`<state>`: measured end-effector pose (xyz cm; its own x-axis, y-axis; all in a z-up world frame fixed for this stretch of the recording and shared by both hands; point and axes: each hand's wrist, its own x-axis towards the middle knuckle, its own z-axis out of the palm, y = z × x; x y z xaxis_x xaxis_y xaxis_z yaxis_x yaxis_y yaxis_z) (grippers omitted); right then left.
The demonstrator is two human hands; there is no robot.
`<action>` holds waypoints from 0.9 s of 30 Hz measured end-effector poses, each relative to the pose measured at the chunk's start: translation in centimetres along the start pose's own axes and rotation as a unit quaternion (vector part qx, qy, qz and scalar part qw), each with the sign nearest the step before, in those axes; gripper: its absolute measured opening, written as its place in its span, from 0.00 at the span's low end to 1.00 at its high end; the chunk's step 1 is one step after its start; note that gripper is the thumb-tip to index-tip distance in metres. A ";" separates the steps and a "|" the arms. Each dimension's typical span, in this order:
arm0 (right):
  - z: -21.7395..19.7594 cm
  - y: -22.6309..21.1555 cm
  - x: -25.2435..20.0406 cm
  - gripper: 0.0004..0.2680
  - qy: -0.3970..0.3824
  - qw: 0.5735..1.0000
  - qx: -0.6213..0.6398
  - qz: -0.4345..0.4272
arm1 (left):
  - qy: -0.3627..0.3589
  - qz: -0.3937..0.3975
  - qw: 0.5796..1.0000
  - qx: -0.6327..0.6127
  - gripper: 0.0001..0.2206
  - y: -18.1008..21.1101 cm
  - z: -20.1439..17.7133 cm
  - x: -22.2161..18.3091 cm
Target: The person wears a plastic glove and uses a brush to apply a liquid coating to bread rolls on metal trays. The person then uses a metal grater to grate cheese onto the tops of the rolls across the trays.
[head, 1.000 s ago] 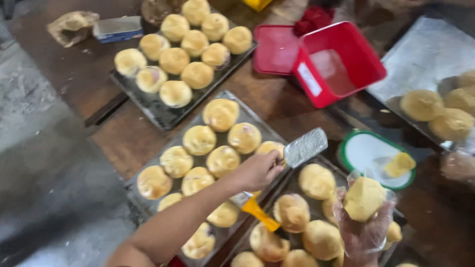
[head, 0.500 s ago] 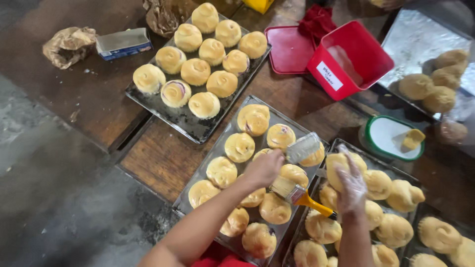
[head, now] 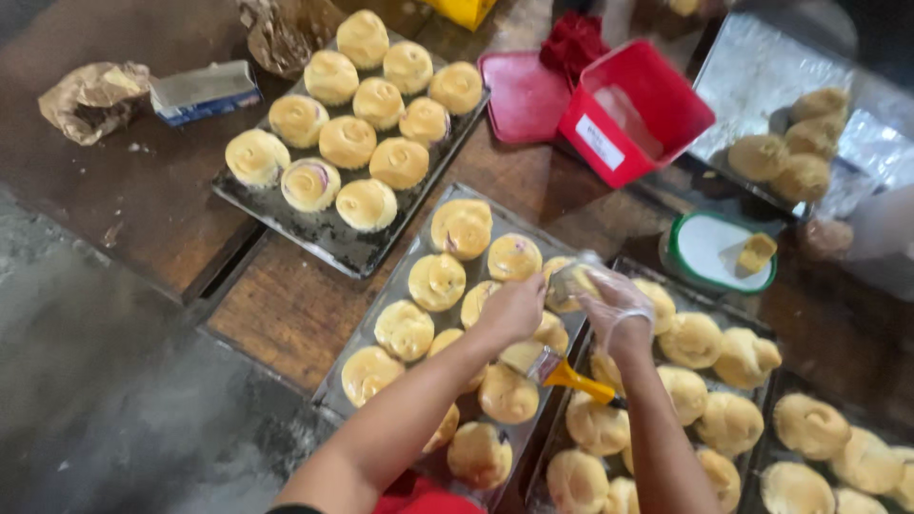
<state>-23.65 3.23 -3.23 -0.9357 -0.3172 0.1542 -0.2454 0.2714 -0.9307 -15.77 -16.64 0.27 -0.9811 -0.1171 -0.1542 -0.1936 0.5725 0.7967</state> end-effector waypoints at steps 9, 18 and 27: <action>-1.0 -4.8 2.3 0.13 -0.092 0.910 -0.400 -0.053 | 0.000 0.019 1.000 0.016 0.10 0.2 -1.1 1.9; -1.5 -6.3 0.9 0.13 -0.124 0.919 -0.371 0.039 | -0.046 0.034 0.998 0.026 0.10 0.4 -2.5 0.1; 0.0 -2.9 -0.3 0.15 -0.086 0.995 -0.042 0.020 | -0.025 0.061 0.998 -0.007 0.10 0.2 -2.7 1.5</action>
